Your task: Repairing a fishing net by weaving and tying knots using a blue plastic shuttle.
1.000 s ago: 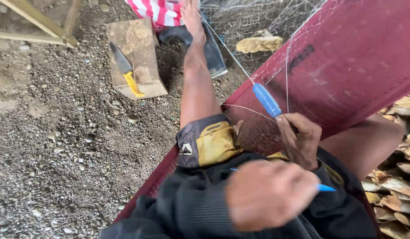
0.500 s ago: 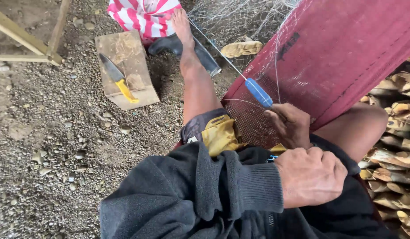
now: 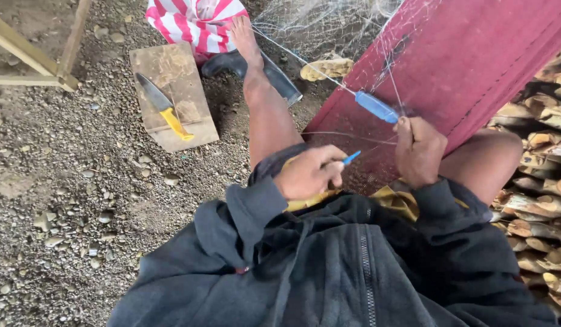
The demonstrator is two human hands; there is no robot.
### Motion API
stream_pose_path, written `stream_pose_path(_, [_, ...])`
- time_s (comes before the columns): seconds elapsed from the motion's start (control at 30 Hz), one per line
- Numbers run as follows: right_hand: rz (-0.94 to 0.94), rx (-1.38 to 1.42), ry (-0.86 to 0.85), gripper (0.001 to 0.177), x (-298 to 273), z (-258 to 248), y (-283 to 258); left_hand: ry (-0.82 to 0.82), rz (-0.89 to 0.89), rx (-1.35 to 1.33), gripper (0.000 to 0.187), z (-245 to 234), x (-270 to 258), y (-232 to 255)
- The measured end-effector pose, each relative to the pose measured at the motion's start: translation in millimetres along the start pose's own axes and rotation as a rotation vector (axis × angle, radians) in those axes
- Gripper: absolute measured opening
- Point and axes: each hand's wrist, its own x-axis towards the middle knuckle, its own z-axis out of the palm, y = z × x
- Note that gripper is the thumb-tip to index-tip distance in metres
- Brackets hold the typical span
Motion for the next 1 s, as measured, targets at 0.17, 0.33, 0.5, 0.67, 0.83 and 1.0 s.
stream_pose_path(0.17, [-0.171,-0.205,0.03,0.033,-10.1,6.2,37.1,0.22,0.028,0.152,0.033,10.8,-8.4,63.2])
stream_pose_path(0.33, [0.011,0.035,0.028,0.039,-4.9,3.7,-18.3,0.734,0.164,0.03,0.032,-51.6,25.6,54.2])
stream_pose_path(0.5, [0.072,0.076,0.003,0.042,-12.4,1.1,-32.6,0.643,0.555,0.316,0.023,-13.8,50.2,-67.1])
stream_pose_path(0.67, [0.094,0.017,-0.02,0.048,-18.6,-3.4,-49.2,0.325,0.405,0.675,0.015,55.6,82.3,-134.5])
stream_pose_path(0.83, [0.103,0.042,-0.028,0.052,-25.6,-9.0,-57.0,0.42,0.401,0.461,0.01,70.9,80.7,-84.0])
stream_pose_path(1.0, [0.099,0.088,-0.016,0.055,-34.2,-9.0,-56.8,0.397,0.427,0.304,0.014,78.7,66.8,-62.0])
